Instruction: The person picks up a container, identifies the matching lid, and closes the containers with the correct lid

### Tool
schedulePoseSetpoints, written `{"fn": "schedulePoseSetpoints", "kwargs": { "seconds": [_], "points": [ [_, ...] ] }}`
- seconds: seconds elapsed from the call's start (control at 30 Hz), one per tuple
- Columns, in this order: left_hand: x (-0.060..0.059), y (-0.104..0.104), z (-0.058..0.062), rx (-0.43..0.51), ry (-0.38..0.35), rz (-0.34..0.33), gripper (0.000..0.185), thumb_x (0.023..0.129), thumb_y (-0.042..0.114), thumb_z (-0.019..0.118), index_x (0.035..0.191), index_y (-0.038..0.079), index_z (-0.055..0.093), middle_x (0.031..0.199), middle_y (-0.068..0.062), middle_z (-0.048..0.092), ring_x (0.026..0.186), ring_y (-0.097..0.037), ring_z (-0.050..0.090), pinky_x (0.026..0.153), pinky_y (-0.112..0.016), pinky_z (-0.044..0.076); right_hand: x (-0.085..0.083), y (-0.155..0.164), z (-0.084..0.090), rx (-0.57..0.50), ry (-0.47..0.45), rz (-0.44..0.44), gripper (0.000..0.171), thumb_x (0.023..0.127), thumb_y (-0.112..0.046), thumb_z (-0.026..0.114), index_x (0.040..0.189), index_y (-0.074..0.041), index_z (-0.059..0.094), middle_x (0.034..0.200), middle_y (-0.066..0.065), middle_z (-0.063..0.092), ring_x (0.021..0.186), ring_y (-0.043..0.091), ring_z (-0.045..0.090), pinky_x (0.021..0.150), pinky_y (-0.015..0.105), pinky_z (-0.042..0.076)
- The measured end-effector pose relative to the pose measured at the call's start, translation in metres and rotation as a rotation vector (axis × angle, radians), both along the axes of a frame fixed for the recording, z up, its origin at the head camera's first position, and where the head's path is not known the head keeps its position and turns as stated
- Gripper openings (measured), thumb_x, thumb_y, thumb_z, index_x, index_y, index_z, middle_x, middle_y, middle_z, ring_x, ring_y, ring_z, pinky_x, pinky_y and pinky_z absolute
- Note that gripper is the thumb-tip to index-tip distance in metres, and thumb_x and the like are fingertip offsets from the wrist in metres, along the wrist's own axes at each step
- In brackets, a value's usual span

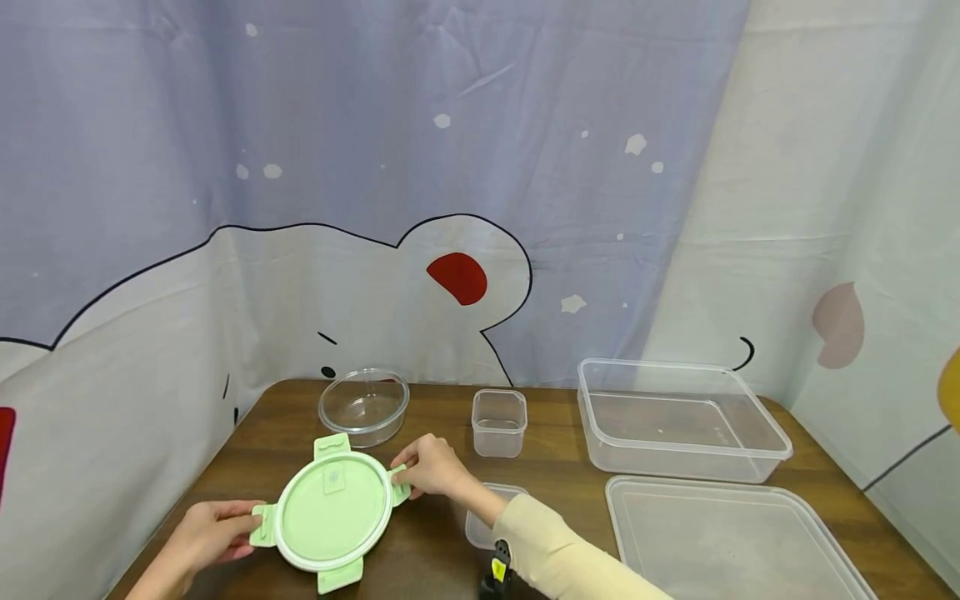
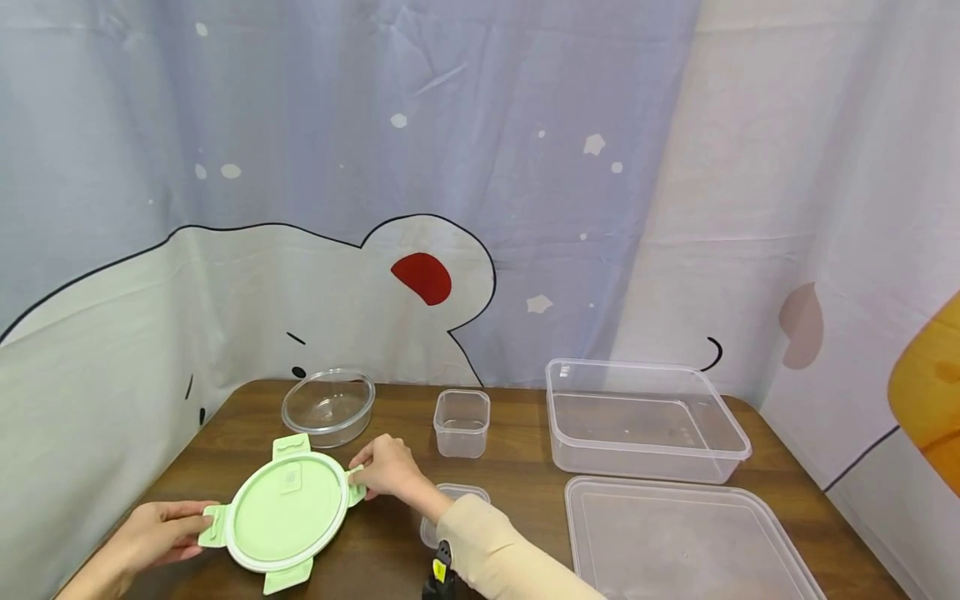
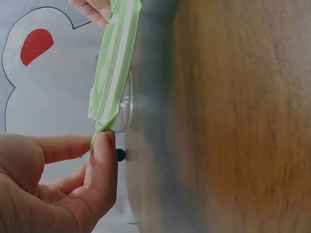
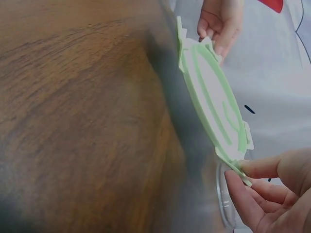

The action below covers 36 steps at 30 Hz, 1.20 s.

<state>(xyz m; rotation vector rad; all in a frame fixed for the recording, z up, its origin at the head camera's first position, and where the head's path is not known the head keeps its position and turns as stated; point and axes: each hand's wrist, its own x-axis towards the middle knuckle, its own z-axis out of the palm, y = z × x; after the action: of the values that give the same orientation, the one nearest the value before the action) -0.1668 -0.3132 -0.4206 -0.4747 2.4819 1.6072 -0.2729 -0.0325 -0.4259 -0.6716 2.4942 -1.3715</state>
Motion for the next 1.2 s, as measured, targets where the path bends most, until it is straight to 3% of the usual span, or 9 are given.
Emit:
{"fn": "schedulePoseSetpoints", "kwargs": {
  "seconds": [0.3,0.53,0.67,1.03,1.2],
  "points": [
    [-0.002,0.001,0.007,0.009,0.031,-0.017,0.04,0.091,0.007,0.058,0.122,-0.018,0.054,0.08,0.002,0.068,0.067,-0.008,0.064,0.062,-0.022,0.058,-0.003,0.003,0.012,-0.004,0.051,-0.029,0.011,0.08,-0.004,0.075,0.089,0.0,0.076,0.065,0.008,0.07,0.051,0.025,0.069,0.054,0.04,0.059],
    [-0.006,0.004,0.014,0.008,0.067,-0.005,0.041,0.091,0.007,0.06,0.124,-0.017,0.054,0.084,0.003,0.069,0.067,-0.006,0.065,0.062,-0.022,0.058,-0.004,0.007,0.023,0.016,0.114,-0.031,0.012,0.08,-0.004,0.076,0.09,0.0,0.076,0.068,0.01,0.072,0.048,0.021,0.067,0.046,0.029,0.056],
    [-0.008,0.005,0.019,0.019,0.085,0.003,0.043,0.09,0.007,0.062,0.125,-0.016,0.054,0.084,0.004,0.068,0.067,-0.005,0.065,0.063,-0.021,0.058,-0.006,0.008,0.03,0.018,0.121,-0.042,0.012,0.08,-0.006,0.076,0.091,-0.001,0.076,0.07,0.009,0.072,0.053,0.027,0.069,0.045,0.025,0.054],
    [-0.013,0.009,0.027,0.018,0.14,0.028,0.051,0.09,0.009,0.064,0.132,-0.014,0.048,0.087,0.005,0.071,0.07,-0.003,0.066,0.065,-0.021,0.058,-0.018,0.013,0.043,-0.084,0.119,-0.024,0.019,0.079,-0.003,0.076,0.097,0.002,0.074,0.078,0.017,0.073,0.058,0.032,0.07,0.043,0.022,0.054],
    [-0.018,0.014,0.029,0.007,0.202,0.054,0.052,0.091,0.01,0.064,0.134,-0.013,0.046,0.087,0.005,0.072,0.07,-0.002,0.066,0.066,-0.021,0.059,-0.024,0.014,0.046,-0.102,0.132,-0.062,0.023,0.078,-0.004,0.077,0.1,0.002,0.074,0.08,0.016,0.073,0.061,0.034,0.071,0.044,0.022,0.054]
  ]
}}
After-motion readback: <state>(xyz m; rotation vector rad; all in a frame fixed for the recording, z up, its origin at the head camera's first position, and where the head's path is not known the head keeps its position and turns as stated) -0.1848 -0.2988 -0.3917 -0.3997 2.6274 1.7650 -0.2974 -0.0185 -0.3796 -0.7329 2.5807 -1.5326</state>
